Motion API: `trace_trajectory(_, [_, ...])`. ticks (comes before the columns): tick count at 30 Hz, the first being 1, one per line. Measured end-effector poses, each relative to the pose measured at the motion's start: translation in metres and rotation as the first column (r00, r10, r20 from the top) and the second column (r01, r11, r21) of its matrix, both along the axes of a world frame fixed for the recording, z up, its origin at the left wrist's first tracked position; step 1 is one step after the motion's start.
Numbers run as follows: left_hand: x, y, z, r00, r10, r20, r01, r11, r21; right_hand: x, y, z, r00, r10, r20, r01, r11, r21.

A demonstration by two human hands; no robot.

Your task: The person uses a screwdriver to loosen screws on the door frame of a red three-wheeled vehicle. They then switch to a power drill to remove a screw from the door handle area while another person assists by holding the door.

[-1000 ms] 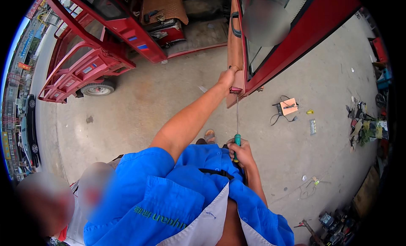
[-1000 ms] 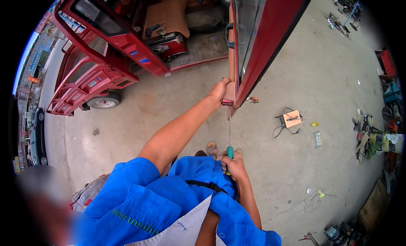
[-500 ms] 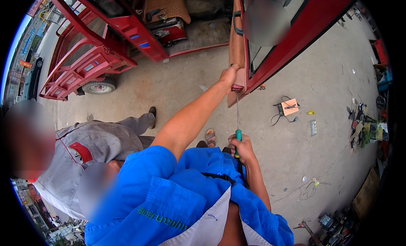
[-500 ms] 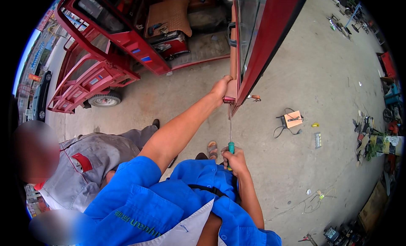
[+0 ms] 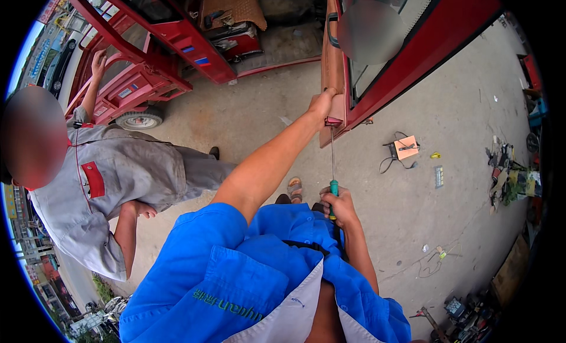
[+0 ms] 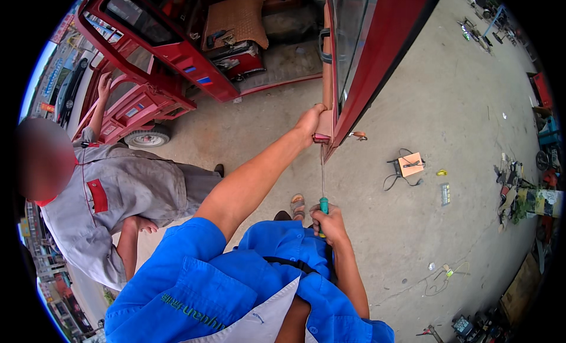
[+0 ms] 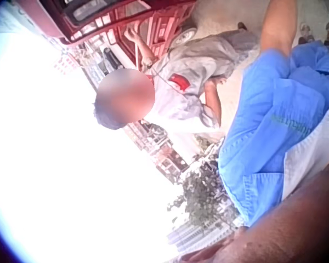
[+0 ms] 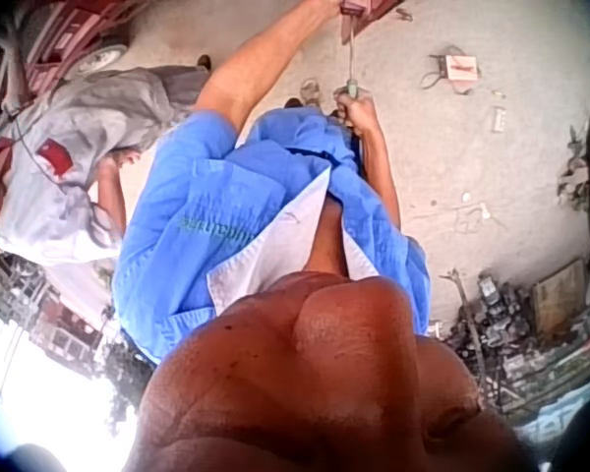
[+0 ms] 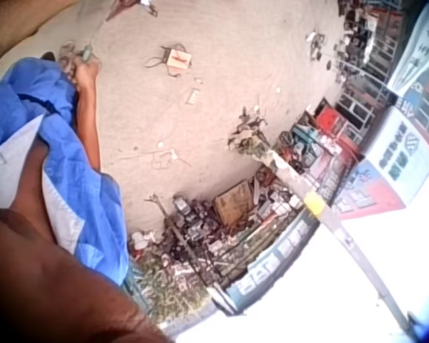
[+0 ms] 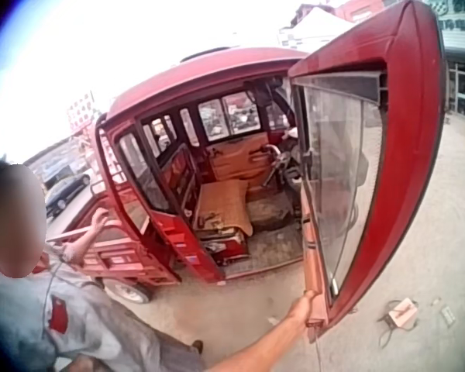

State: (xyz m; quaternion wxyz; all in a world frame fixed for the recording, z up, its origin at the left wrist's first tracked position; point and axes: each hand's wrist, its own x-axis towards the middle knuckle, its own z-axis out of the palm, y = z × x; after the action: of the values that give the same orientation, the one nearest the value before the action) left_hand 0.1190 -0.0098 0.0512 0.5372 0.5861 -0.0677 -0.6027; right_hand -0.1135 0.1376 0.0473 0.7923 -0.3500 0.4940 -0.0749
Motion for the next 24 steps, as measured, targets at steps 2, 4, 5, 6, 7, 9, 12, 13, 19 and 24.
trace_trajectory(2, [0.000,0.000,0.001,1.000,0.002,-0.008,-0.002,1.000,0.006,-0.001,-0.001,0.002,1.000,0.005,0.003,-0.005,1.000,0.006])
trace_trajectory(4, [0.000,0.001,0.002,1.000,0.007,-0.011,-0.007,1.000,0.008,0.000,-0.003,0.005,1.000,0.013,-0.002,-0.013,1.000,0.016])
trace_trajectory(5, [0.000,0.001,0.003,1.000,0.010,-0.011,-0.010,1.000,0.006,0.000,-0.003,0.005,1.000,0.015,-0.003,-0.015,1.000,0.013])
trace_trajectory(6, [0.000,0.001,0.004,1.000,0.013,-0.012,-0.013,1.000,0.005,0.000,-0.003,0.004,1.000,0.018,-0.005,-0.018,1.000,0.010])
trace_trajectory(7, [0.000,0.001,0.005,1.000,0.015,-0.016,-0.015,1.000,0.006,-0.001,-0.003,0.004,1.000,0.020,-0.008,-0.020,1.000,0.007])
trace_trajectory(9, [0.000,0.001,0.006,1.000,0.018,-0.024,-0.018,1.000,0.009,0.000,-0.003,0.005,1.000,0.015,0.001,-0.015,1.000,0.022])
trace_trajectory(12, [0.001,0.000,0.010,1.000,0.005,-0.010,-0.005,1.000,0.019,0.002,-0.005,0.006,1.000,0.007,0.020,-0.008,0.999,0.046])
trace_trajectory(13, [0.003,-0.001,0.008,1.000,-0.002,-0.013,0.002,1.000,0.022,0.002,-0.006,0.007,1.000,0.005,0.027,-0.007,0.999,0.054])
trace_trajectory(19, [0.015,-0.007,-0.004,0.999,-0.017,-0.044,0.018,1.000,0.019,0.008,-0.009,0.007,0.999,0.025,0.026,-0.026,0.999,0.040])
trace_trajectory(24, [0.022,-0.007,0.001,0.999,-0.009,-0.044,0.010,1.000,0.009,0.017,-0.011,0.013,1.000,0.016,0.009,-0.016,0.999,0.045])
